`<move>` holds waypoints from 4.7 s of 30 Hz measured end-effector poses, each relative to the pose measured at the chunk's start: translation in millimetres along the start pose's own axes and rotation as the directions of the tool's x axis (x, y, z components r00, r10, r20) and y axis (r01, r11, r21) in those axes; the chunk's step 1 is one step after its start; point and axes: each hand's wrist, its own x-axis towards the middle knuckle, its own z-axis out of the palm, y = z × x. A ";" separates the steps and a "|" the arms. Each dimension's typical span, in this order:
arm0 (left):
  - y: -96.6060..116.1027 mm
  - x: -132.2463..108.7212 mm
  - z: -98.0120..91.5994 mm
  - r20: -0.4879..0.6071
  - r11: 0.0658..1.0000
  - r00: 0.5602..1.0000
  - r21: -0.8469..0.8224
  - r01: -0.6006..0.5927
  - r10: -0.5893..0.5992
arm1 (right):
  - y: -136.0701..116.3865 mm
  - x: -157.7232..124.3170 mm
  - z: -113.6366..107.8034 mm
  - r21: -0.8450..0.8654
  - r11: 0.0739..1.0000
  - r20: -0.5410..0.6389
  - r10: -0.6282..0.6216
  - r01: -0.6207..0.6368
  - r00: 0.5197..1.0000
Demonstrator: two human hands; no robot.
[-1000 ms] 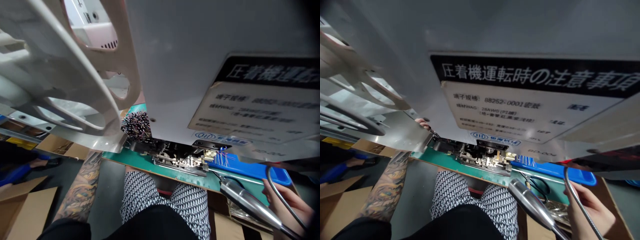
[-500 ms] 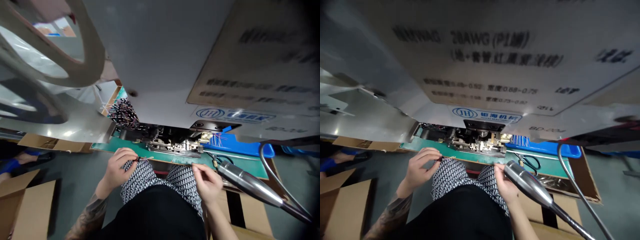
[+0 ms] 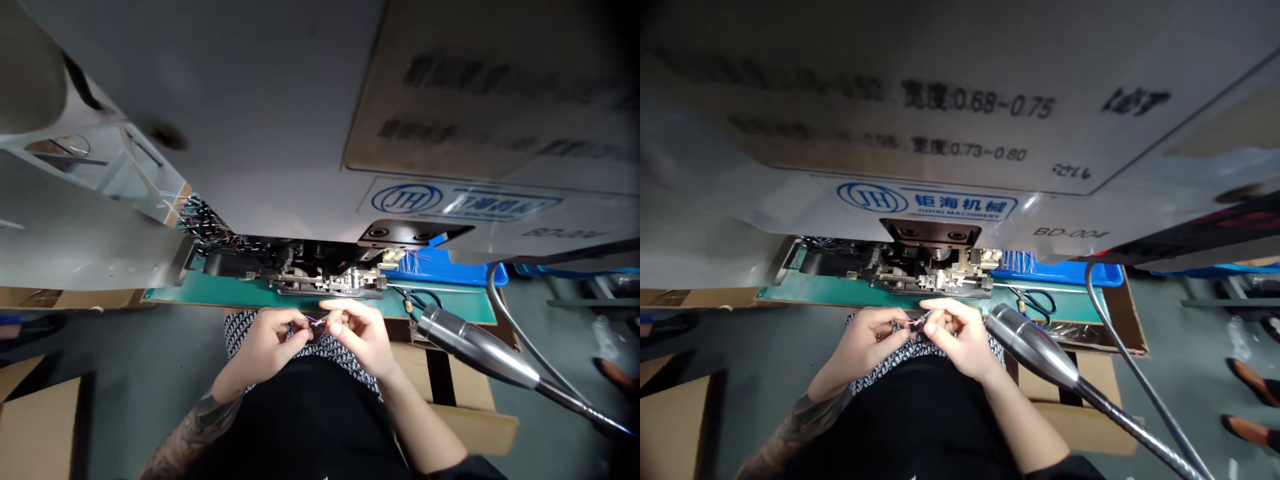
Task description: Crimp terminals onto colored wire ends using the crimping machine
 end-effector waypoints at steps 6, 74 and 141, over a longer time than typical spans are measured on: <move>0.2 6.1 3.1 0.112 0.976 0.990 -0.190 0.104 -0.083 | -2.2 6.3 3.3 -0.022 0.996 -0.076 0.090 -0.092 0.993; 7.4 23.0 31.8 -0.313 0.773 0.768 0.532 -0.345 0.558 | -9.9 19.2 19.7 -0.210 0.975 -0.464 -0.168 0.077 0.870; 14.2 26.4 25.3 -0.255 0.730 0.757 0.559 -0.392 0.602 | -2.1 22.3 15.1 -0.428 0.885 -0.452 -0.387 0.185 0.804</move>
